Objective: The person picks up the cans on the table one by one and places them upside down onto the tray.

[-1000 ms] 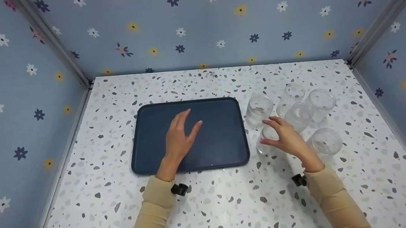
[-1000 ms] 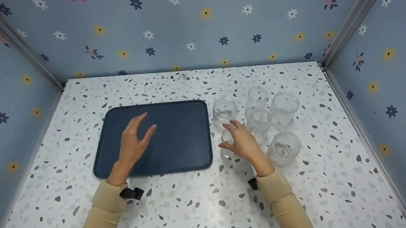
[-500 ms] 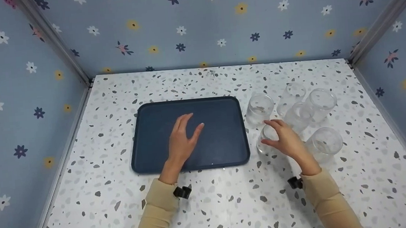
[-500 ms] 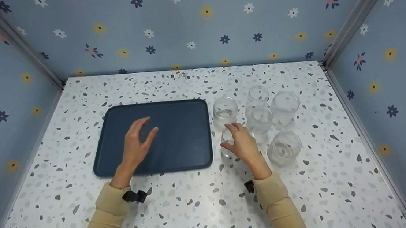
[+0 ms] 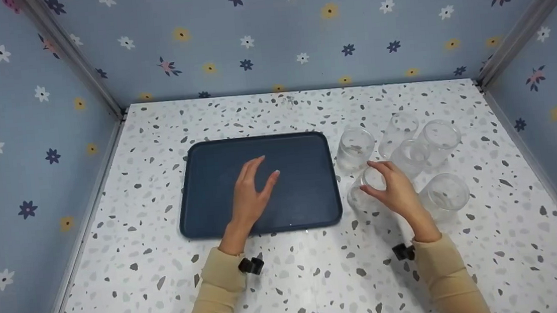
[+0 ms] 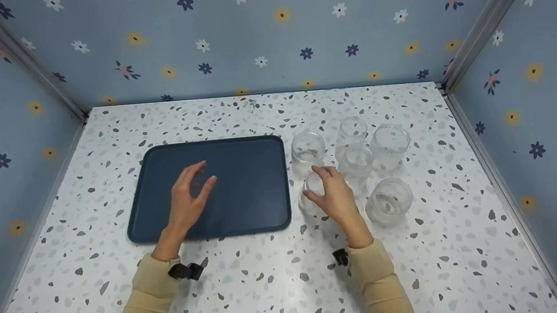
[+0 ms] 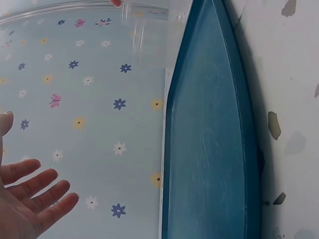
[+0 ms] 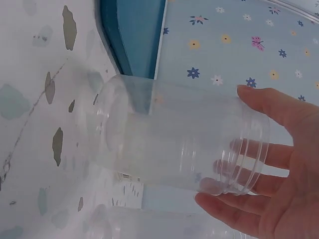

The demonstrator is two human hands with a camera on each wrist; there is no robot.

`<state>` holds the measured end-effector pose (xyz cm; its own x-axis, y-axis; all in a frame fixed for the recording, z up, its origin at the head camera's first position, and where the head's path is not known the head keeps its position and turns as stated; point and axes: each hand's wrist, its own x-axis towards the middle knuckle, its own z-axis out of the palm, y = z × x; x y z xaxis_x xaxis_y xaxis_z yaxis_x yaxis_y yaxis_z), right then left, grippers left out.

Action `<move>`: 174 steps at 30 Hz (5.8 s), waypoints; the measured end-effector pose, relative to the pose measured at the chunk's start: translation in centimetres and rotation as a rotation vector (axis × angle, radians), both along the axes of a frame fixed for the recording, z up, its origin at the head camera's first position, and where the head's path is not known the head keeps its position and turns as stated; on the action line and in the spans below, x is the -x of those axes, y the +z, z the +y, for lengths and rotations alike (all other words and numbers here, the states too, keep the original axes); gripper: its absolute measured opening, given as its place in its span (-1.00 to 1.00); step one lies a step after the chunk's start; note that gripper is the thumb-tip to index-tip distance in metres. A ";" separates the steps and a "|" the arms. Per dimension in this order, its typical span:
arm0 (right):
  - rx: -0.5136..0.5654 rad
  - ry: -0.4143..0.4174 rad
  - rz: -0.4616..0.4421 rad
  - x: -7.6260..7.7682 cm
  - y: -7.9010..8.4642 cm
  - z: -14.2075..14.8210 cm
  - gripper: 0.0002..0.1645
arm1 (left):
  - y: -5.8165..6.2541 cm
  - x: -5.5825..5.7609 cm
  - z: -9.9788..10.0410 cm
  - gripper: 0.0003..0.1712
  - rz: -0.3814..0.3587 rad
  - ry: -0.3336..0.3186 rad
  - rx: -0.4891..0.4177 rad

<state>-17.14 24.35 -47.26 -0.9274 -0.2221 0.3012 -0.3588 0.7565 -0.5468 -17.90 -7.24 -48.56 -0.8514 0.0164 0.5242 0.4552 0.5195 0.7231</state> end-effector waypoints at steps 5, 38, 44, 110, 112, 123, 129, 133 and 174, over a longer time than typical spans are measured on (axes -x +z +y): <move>0.066 -0.005 0.024 -0.3 0.3 -0.2 -0.37 | 0.0 -0.1 0.3 -0.39 -0.009 -0.026 -0.027; 0.646 0.063 -0.072 -1.6 1.6 -6.3 -0.48 | -1.7 -0.7 2.6 -0.35 -0.119 -0.219 -0.073; 0.721 0.088 -0.101 -1.5 1.3 -7.0 -0.50 | -1.9 -0.7 3.0 -0.29 -0.188 -0.281 -0.120; 0.649 0.050 -0.298 4.6 0.1 -5.9 -0.53 | -0.6 1.1 0.3 -0.41 -0.170 -0.143 -0.173; 0.573 0.027 -0.247 5.0 0.3 -5.7 -0.53 | -0.4 1.3 0.0 -0.40 -0.171 -0.130 -0.145; 0.140 -0.036 -0.035 6.7 1.0 -5.1 -0.42 | 1.0 2.2 -1.3 -0.37 -0.290 -0.074 -0.011; -0.006 -0.103 -0.054 7.6 1.2 -4.9 -0.37 | 1.5 2.7 -2.1 -0.35 -0.323 -0.037 0.069; -0.114 -0.162 -0.087 8.2 1.1 -5.0 -0.34 | 1.7 3.0 -2.5 -0.33 -0.359 -0.008 0.129; -0.368 -0.320 -0.380 11.4 0.9 -4.3 -0.08 | 4.0 7.5 -7.8 -0.32 -0.462 0.180 0.397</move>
<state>-28.58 20.09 -46.36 -0.9925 0.0588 -0.1069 0.0863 0.9577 -0.2744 -25.43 -15.01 -44.54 -0.9959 -0.0306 0.0852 0.0225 0.8278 0.5605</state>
